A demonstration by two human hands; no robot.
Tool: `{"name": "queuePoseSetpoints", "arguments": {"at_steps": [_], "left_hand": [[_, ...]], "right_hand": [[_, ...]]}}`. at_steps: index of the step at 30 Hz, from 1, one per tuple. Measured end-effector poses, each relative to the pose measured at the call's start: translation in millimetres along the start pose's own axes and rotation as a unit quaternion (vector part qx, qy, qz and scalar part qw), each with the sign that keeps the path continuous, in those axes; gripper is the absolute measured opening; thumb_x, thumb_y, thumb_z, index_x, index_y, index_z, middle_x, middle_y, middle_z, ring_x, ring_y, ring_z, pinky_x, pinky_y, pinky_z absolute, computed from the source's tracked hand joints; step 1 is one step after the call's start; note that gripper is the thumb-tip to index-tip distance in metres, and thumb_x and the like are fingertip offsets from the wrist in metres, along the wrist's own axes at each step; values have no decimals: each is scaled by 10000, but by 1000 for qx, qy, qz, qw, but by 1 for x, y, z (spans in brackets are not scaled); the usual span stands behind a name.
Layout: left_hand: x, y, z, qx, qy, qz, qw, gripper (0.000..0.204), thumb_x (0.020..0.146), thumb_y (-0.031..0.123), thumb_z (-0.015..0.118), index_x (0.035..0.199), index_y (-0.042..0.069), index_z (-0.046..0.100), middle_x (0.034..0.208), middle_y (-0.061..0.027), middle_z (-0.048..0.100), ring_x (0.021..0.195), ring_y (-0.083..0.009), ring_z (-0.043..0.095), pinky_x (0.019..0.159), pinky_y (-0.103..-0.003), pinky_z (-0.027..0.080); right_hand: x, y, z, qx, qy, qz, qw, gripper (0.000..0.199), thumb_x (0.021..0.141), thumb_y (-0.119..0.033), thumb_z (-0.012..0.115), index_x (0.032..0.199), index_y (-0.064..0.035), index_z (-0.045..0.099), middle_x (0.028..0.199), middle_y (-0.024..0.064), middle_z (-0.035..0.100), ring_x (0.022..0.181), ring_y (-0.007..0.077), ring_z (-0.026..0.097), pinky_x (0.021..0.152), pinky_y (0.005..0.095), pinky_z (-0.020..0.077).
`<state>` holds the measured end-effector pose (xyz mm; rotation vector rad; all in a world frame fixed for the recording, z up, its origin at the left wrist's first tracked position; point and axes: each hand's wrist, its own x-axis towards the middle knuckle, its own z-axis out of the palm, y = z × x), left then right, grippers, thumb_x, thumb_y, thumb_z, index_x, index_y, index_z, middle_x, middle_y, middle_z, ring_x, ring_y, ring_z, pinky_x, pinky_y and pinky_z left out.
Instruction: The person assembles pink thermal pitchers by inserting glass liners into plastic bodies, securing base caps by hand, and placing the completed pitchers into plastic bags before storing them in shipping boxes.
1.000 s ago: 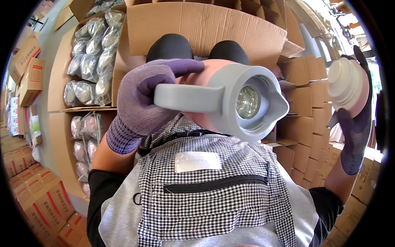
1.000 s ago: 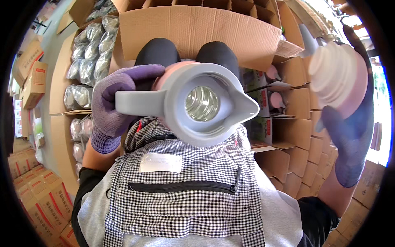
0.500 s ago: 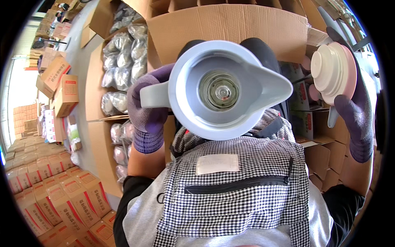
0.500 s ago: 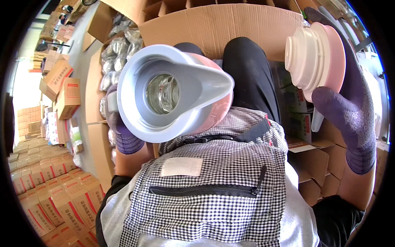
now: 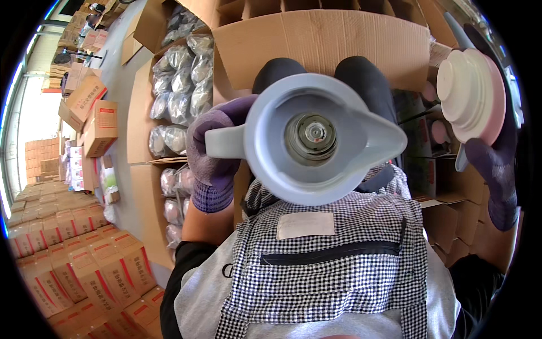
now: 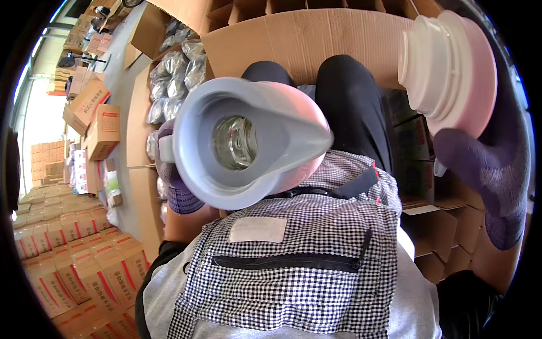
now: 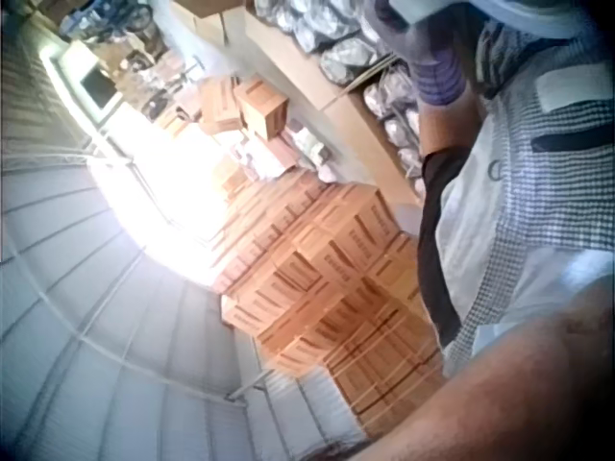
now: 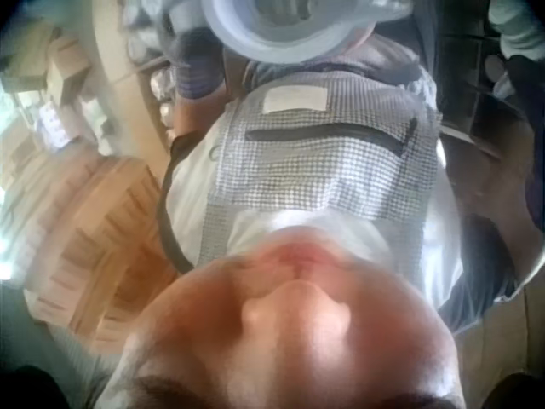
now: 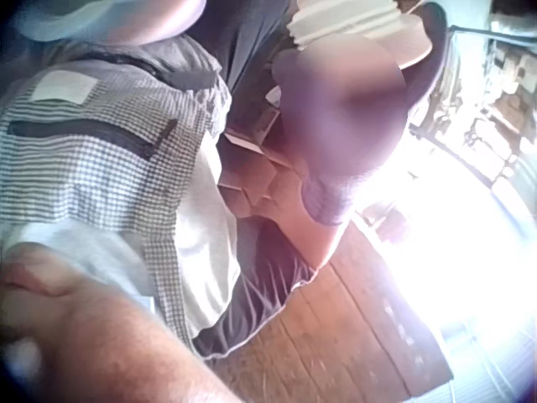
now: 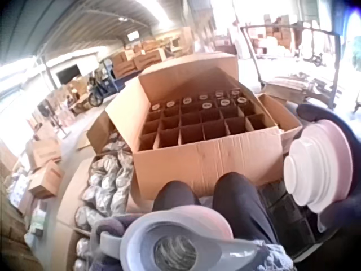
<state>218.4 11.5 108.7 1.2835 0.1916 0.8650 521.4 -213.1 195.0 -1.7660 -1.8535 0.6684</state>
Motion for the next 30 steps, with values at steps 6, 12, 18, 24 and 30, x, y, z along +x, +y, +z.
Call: {"name": "queuePoseSetpoints", "arguments": {"at_steps": [6, 12, 18, 24, 30], "left_hand": [[16, -9, 40, 197, -111, 17, 974, 200, 792, 92, 795, 849, -12, 634, 1165, -212, 732, 965, -211, 711, 844, -347, 567], [-6, -30, 42, 316, -150, 69, 934, 325, 743, 65, 868, 785, 27, 548, 1265, -193, 712, 957, -186, 698, 784, -323, 568], [-8, -27, 42, 347, -182, 25, 920, 292, 730, 105, 868, 829, 7, 611, 1208, -166, 726, 948, -238, 722, 805, -326, 574], [-14, -30, 44, 382, -145, 33, 912, 318, 724, 187, 864, 900, -5, 683, 1179, -153, 729, 946, -311, 730, 810, -381, 589], [-27, -41, 45, 357, -136, 28, 924, 404, 742, 316, 850, 961, 8, 708, 1183, -164, 722, 1035, -348, 711, 926, -447, 562]], "right_hand": [[11, -38, 23, -166, -42, -25, 985, 760, 849, -305, 768, 1444, -105, 339, 1258, 186, 571, 1079, 390, 612, 840, 455, 580], [2, -35, 30, -270, -69, -93, 956, 699, 857, -334, 759, 1411, -131, 384, 1251, 184, 574, 1091, 414, 608, 838, 473, 585], [0, -35, 38, -320, -65, -129, 936, 640, 864, -362, 751, 1378, -158, 429, 1245, 182, 576, 1102, 439, 604, 836, 491, 589], [7, -35, 38, -349, -70, -154, 922, 582, 871, -391, 742, 1345, -185, 474, 1238, 180, 578, 1113, 463, 600, 833, 509, 594], [8, -29, 42, -369, -70, -176, 910, 527, 878, -420, 733, 1312, -211, 519, 1231, 178, 580, 1124, 487, 596, 831, 527, 598]]}}
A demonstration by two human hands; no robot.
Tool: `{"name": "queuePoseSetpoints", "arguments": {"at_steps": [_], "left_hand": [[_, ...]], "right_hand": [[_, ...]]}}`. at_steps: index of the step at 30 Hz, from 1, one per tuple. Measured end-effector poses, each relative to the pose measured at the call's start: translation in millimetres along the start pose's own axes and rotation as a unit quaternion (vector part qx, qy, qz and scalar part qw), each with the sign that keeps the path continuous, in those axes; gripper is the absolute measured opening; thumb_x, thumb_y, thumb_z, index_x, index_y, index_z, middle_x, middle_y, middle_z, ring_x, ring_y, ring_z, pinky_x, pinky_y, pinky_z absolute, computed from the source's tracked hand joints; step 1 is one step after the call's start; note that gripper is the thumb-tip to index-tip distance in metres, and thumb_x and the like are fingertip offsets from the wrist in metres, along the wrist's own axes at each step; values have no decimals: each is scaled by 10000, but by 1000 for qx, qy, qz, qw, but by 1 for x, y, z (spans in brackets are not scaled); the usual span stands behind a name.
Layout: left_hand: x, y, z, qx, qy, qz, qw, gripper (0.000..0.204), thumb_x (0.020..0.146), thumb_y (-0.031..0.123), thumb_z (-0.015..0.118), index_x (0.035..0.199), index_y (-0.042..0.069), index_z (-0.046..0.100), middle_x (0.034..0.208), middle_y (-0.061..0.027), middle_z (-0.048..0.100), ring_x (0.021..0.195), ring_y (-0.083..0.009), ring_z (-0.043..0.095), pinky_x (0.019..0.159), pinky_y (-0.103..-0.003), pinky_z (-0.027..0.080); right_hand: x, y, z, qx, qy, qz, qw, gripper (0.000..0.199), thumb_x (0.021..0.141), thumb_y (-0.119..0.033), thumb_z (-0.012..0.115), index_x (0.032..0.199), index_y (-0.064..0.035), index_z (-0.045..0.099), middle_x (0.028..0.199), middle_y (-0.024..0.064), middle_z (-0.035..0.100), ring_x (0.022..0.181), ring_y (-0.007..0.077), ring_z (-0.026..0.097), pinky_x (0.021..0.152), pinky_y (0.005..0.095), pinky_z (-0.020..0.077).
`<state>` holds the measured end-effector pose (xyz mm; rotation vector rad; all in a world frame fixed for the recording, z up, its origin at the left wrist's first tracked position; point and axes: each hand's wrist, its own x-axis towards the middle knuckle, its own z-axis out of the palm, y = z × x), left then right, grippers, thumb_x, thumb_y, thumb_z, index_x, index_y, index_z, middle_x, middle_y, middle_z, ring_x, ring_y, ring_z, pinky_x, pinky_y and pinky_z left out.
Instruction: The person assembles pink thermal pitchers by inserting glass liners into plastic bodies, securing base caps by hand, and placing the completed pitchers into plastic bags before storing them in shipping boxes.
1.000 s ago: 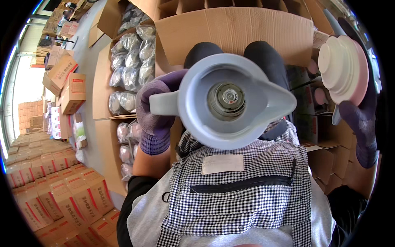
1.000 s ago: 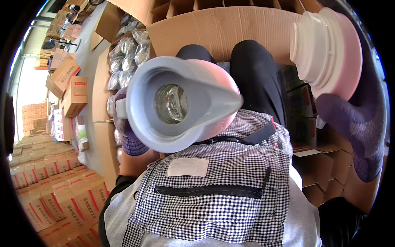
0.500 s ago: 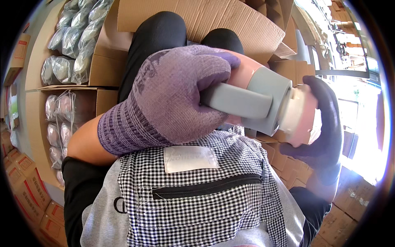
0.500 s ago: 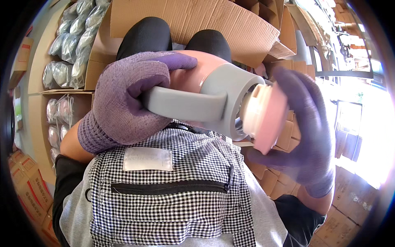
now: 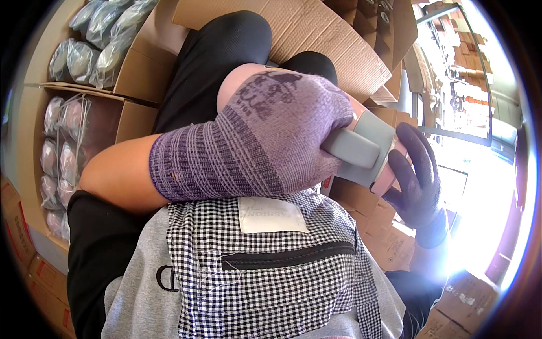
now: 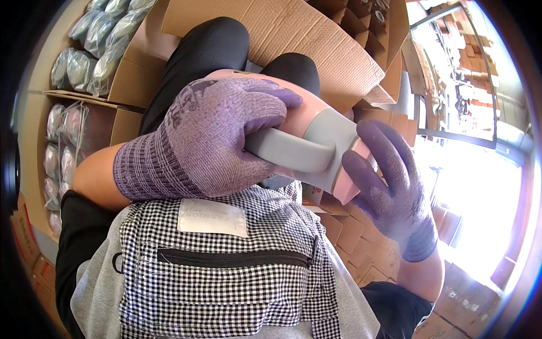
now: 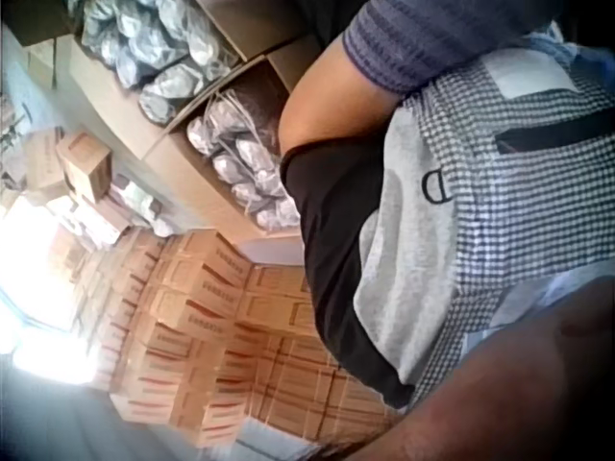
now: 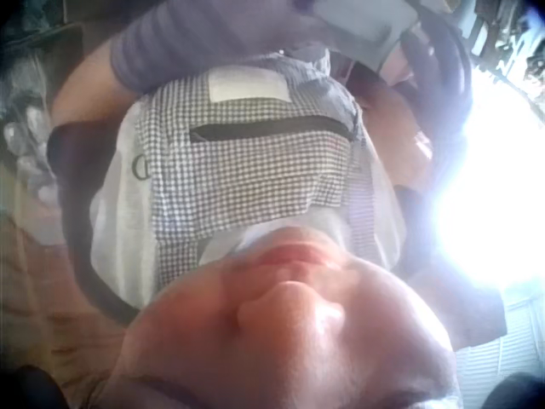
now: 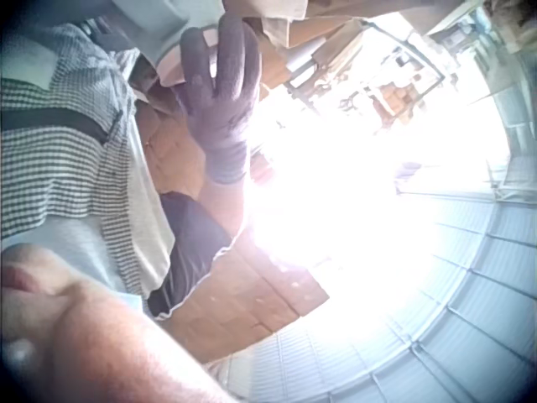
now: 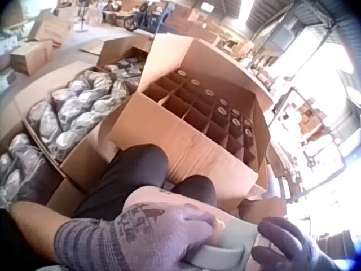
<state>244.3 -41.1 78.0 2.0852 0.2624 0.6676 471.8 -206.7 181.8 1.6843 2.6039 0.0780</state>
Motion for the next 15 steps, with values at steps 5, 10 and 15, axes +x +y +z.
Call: {"name": "queuePoseSetpoints", "arguments": {"at_steps": [5, 10, 15], "left_hand": [[-4, -3, 3, -61, 10, 13, 998, 414, 750, 305, 849, 996, 2, 710, 1142, -185, 722, 1060, -360, 702, 947, -441, 563], [-8, 3, 4, 23, -26, 24, 999, 406, 764, 301, 842, 1010, 5, 712, 1119, -190, 724, 1092, -359, 695, 972, -435, 561], [-11, 4, 4, 7, 6, 25, 1000, 389, 761, 311, 841, 975, 14, 709, 1161, -189, 714, 1073, -351, 705, 957, -433, 566]], "right_hand": [[1, 5, 11, -24, 62, -90, 994, 486, 881, -452, 729, 1279, -236, 554, 1228, 160, 584, 1129, 497, 596, 828, 533, 602], [-18, 1, 29, -11, 58, -79, 995, 524, 864, -531, 739, 1292, -305, 537, 1334, 66, 545, 1194, 467, 567, 846, 519, 594], [-28, -12, 21, 29, -83, 105, 991, 762, 840, -602, 748, 1483, -323, 451, 1465, 117, 480, 1278, 480, 515, 894, 590, 558]]}}
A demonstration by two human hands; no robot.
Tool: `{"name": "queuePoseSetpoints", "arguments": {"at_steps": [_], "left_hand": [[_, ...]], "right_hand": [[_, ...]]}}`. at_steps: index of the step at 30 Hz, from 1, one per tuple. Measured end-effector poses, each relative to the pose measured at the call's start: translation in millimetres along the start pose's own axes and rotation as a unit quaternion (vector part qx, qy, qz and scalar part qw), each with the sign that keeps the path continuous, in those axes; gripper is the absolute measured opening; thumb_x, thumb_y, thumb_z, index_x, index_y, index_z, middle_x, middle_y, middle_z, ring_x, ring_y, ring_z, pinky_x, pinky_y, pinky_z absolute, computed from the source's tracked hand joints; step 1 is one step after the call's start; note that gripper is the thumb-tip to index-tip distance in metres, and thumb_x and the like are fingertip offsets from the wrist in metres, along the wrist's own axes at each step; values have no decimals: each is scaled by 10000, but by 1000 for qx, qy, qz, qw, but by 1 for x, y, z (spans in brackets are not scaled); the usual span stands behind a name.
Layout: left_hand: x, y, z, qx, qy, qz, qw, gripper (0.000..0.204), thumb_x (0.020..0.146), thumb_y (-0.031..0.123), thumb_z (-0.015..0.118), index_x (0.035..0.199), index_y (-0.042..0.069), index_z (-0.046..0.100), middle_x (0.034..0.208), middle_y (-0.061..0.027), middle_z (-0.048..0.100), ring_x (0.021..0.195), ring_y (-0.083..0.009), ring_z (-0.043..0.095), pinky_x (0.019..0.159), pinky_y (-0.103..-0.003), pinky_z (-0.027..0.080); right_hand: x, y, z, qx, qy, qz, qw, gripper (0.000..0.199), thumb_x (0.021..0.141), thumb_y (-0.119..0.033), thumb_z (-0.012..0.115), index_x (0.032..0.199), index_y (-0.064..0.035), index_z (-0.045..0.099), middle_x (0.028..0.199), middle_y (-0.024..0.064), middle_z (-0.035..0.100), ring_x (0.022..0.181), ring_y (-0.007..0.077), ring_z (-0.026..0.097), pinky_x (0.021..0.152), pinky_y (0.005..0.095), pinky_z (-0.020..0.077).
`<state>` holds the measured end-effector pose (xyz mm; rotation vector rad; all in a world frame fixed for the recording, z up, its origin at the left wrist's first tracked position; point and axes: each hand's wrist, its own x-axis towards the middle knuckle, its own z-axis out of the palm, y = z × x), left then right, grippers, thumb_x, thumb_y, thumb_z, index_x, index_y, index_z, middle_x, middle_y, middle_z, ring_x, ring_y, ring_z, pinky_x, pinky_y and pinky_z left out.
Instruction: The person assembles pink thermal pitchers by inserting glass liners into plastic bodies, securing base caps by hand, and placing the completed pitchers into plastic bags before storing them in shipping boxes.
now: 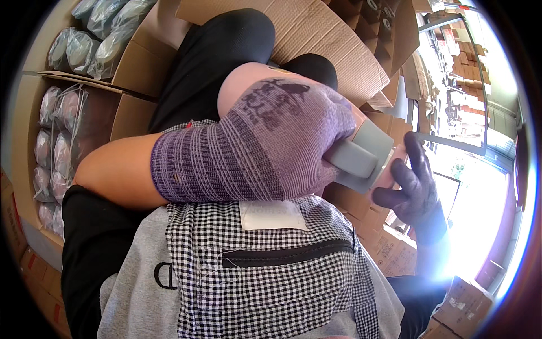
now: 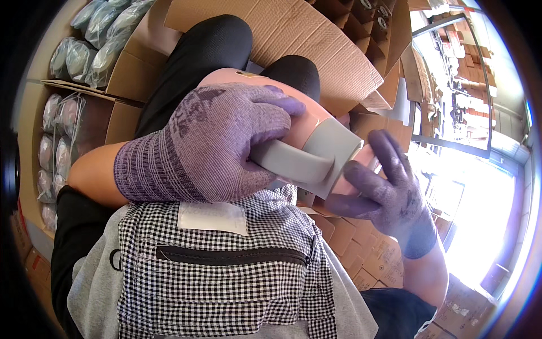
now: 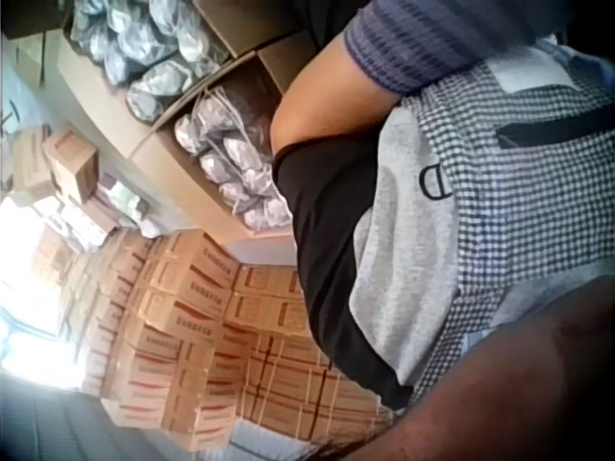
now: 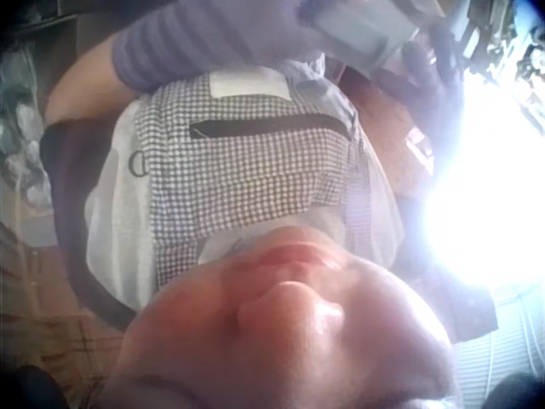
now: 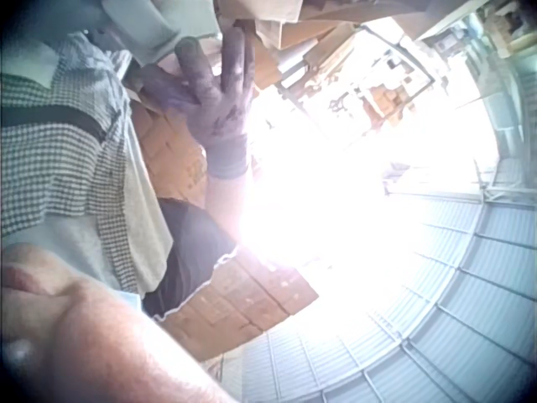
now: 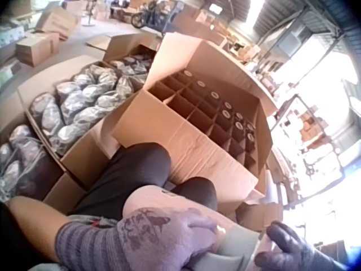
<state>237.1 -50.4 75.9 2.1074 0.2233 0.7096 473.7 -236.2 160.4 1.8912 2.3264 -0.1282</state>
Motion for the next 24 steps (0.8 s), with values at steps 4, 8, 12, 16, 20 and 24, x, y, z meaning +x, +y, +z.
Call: {"name": "queuePoseSetpoints", "arguments": {"at_steps": [4, 8, 12, 16, 20, 24], "left_hand": [[2, -1, -3, -50, -9, -7, 999, 380, 757, 323, 844, 929, 13, 705, 1224, -204, 697, 1088, -354, 704, 948, -436, 569], [3, -2, 3, -59, -48, -74, 994, 369, 762, 315, 841, 920, 11, 706, 1233, -217, 695, 1083, -363, 704, 947, -451, 568], [0, -7, 14, -57, -50, -55, 996, 365, 786, 311, 821, 940, 1, 704, 1249, -231, 687, 1109, -381, 694, 969, -464, 559], [0, -5, 10, -26, -62, -43, 997, 369, 814, 305, 796, 986, -8, 702, 1262, -250, 679, 1157, -398, 676, 1000, -473, 547], [5, -2, 7, -24, -91, -41, 995, 384, 817, 297, 796, 1030, -7, 698, 1255, -263, 677, 1155, -398, 676, 1011, -473, 542], [3, -3, 11, -29, -86, -51, 995, 382, 801, 296, 814, 1000, -8, 697, 1243, -263, 683, 1107, -387, 696, 988, -450, 556]], "right_hand": [[23, -38, -97, -125, -267, 63, 954, 1043, 761, -599, 823, 1575, -152, 349, 1423, 192, 505, 1245, 463, 545, 892, 582, 542], [6, -10, -50, 151, -79, 150, 974, 1199, 690, -509, 915, 1578, 10, 299, 1262, 223, 594, 1108, 383, 625, 867, 479, 544], [-5, 17, -12, -10, 40, -10, 999, 1105, 723, -499, 894, 1567, -41, 348, 1295, 222, 559, 1072, 390, 633, 872, 457, 544], [-7, -4, 5, 83, 96, 181, 975, 475, 914, -305, 771, 1281, -36, 637, 1135, 156, 703, 1004, 262, 672, 833, 415, 544], [-7, 0, 8, 162, 92, 202, 962, 448, 892, -246, 784, 1252, -18, 648, 1022, 129, 705, 958, 251, 683, 804, 381, 547], [-9, 16, -1, 148, -124, 239, 952, 361, 956, -191, 694, 1279, -34, 654, 1022, 111, 711, 953, 227, 694, 802, 371, 564]]}}
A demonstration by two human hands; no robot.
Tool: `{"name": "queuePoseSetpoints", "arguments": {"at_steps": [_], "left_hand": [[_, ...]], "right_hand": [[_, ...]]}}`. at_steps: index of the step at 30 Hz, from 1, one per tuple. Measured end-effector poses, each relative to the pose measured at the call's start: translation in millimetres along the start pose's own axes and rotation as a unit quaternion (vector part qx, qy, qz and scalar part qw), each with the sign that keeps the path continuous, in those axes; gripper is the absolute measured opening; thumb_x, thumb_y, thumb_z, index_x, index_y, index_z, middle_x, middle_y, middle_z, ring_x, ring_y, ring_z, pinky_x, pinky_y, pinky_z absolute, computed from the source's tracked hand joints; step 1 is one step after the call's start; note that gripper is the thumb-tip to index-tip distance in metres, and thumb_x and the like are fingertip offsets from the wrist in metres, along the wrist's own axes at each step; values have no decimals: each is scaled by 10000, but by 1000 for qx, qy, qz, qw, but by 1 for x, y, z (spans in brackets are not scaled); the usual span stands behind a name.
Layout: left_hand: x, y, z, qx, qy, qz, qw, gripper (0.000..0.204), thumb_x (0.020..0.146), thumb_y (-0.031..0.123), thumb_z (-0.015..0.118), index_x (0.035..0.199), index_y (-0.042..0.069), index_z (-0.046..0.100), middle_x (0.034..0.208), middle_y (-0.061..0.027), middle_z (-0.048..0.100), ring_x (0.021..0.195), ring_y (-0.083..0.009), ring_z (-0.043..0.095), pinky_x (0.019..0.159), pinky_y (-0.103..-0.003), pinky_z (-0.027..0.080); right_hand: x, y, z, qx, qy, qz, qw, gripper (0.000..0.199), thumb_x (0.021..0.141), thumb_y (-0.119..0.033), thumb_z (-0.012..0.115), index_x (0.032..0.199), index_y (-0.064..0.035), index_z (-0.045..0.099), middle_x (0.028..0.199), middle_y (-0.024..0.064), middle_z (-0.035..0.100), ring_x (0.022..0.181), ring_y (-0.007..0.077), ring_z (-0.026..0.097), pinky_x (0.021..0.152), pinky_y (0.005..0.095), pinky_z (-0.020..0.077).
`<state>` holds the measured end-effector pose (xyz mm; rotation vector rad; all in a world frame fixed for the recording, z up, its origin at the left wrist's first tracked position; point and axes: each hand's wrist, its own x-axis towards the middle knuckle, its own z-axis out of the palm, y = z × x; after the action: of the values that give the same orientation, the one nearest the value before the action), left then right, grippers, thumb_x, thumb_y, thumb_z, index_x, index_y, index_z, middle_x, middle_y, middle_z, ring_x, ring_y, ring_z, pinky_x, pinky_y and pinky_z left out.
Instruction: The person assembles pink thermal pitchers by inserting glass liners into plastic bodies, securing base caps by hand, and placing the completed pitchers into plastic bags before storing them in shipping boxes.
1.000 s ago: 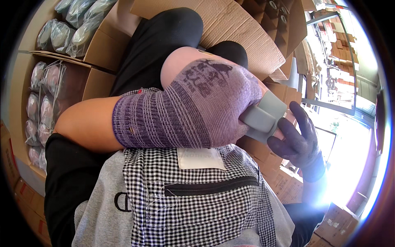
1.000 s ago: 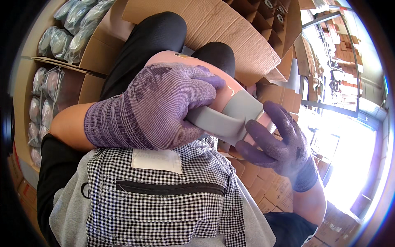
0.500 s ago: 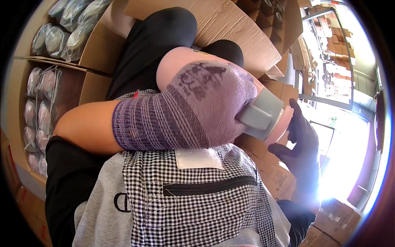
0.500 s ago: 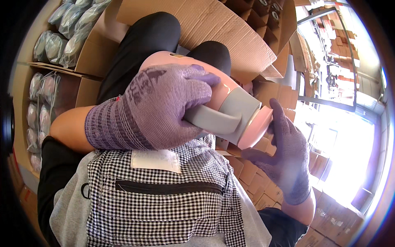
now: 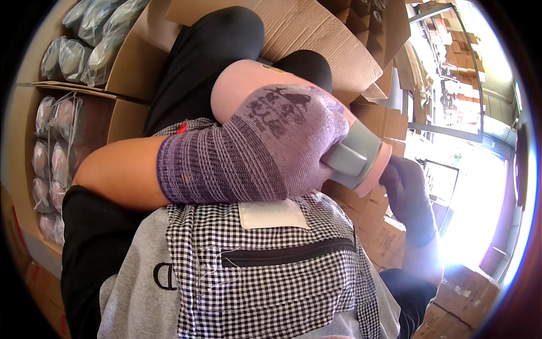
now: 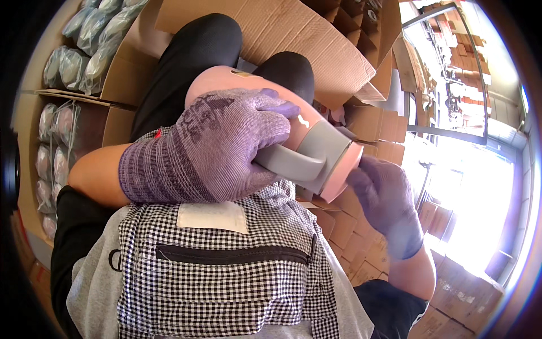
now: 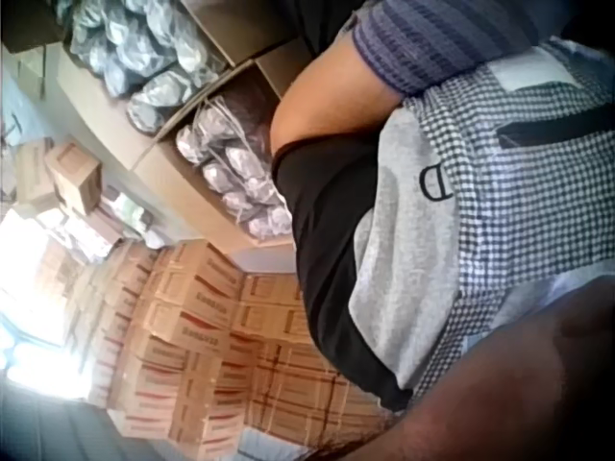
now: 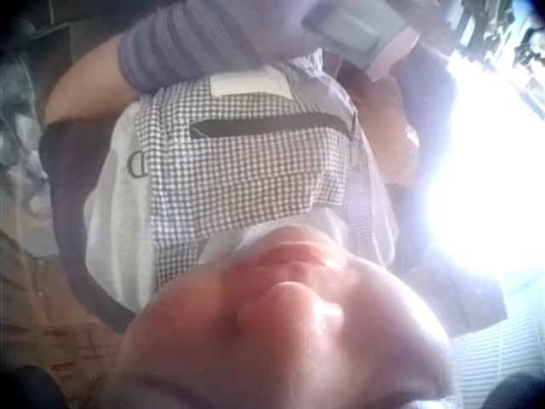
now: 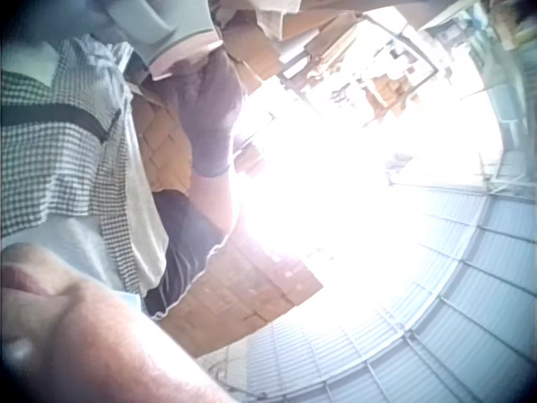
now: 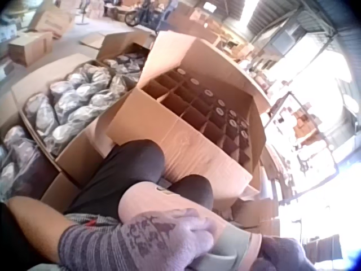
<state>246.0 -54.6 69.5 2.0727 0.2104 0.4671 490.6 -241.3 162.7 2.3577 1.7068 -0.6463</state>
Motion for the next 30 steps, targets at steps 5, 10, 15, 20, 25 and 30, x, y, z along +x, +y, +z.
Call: {"name": "queuePoseSetpoints", "arguments": {"at_steps": [5, 10, 15, 20, 25, 30], "left_hand": [[4, 1, -15, -11, 7, -4, 1000, 354, 783, 289, 845, 914, 0, 687, 1129, -228, 722, 980, -350, 726, 887, -417, 587], [10, 0, -26, -6, 26, 5, 1000, 330, 786, 273, 850, 810, 10, 653, 1044, -194, 743, 832, -318, 728, 778, -400, 590], [11, 1, -27, 5, 42, -7, 999, 347, 786, 279, 847, 861, 2, 653, 1039, -181, 737, 868, -334, 728, 802, -400, 596], [8, 2, -11, 66, 105, 18, 992, 378, 789, 257, 830, 996, -17, 671, 1107, -174, 729, 914, -342, 728, 838, -389, 599], [24, 10, -18, -1, 71, 5, 997, 384, 769, 185, 814, 1055, -30, 675, 1070, -146, 724, 882, -313, 723, 830, -379, 597], [100, 15, -62, 273, 129, 254, 919, 298, 729, 149, 814, 968, 22, 690, 917, -109, 685, 798, -290, 700, 742, -400, 594]], "right_hand": [[4, 9, -17, -195, 130, -107, 966, 331, 993, -166, 650, 1301, -44, 645, 1169, 122, 698, 1037, 227, 686, 877, 347, 563], [30, 9, -12, -232, 330, -428, 809, 601, 883, -402, 733, 1397, -143, 562, 1309, 185, 560, 1059, 338, 648, 863, 429, 572], [37, -9, -13, -158, 240, -440, 851, 483, 882, -427, 709, 1285, -168, 640, 1216, 177, 595, 1010, 327, 659, 813, 419, 593], [36, -9, -13, -129, 220, -366, 895, 445, 891, -368, 711, 1268, -142, 644, 1184, 161, 614, 1003, 316, 664, 831, 412, 583], [37, -3, -16, -88, 225, -307, 921, 407, 900, -309, 714, 1251, -115, 648, 1152, 146, 634, 995, 306, 668, 849, 405, 573], [46, 5, 2, -41, 248, -279, 927, 369, 909, -249, 716, 1235, -89, 652, 1121, 130, 654, 988, 295, 673, 866, 398, 563]]}}
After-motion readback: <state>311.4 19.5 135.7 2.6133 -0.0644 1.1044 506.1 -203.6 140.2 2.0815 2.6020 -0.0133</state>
